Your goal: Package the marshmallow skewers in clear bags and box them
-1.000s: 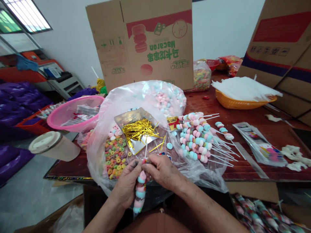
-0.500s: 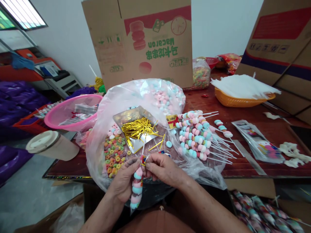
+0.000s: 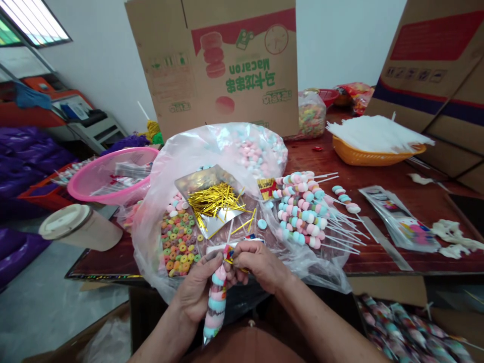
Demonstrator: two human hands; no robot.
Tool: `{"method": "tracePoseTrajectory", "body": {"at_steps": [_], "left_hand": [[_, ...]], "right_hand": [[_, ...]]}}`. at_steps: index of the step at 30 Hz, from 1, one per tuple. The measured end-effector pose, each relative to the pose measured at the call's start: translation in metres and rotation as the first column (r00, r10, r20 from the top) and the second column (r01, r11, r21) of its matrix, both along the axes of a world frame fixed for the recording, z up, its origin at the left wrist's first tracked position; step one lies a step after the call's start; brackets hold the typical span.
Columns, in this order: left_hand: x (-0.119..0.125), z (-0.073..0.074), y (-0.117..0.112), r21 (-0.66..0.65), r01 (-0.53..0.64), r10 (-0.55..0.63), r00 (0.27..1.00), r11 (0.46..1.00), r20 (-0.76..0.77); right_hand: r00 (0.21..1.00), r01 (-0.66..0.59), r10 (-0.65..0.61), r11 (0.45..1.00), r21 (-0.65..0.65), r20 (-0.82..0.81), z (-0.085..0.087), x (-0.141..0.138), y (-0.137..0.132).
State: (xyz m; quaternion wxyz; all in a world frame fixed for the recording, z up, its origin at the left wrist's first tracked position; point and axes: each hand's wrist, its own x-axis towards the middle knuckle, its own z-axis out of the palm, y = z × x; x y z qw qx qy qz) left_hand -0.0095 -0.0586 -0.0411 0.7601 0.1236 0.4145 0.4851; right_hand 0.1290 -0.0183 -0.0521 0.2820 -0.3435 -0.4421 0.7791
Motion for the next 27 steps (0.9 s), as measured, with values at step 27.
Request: {"method": "tracePoseTrajectory", "body": {"at_steps": [27], "left_hand": [[0.005, 0.004, -0.002, 0.038, 0.011, -0.018, 0.98, 0.999, 0.199]], "right_hand": [[0.998, -0.055, 0.046, 0.707, 0.705, 0.032, 0.005, 0.016, -0.002]]}}
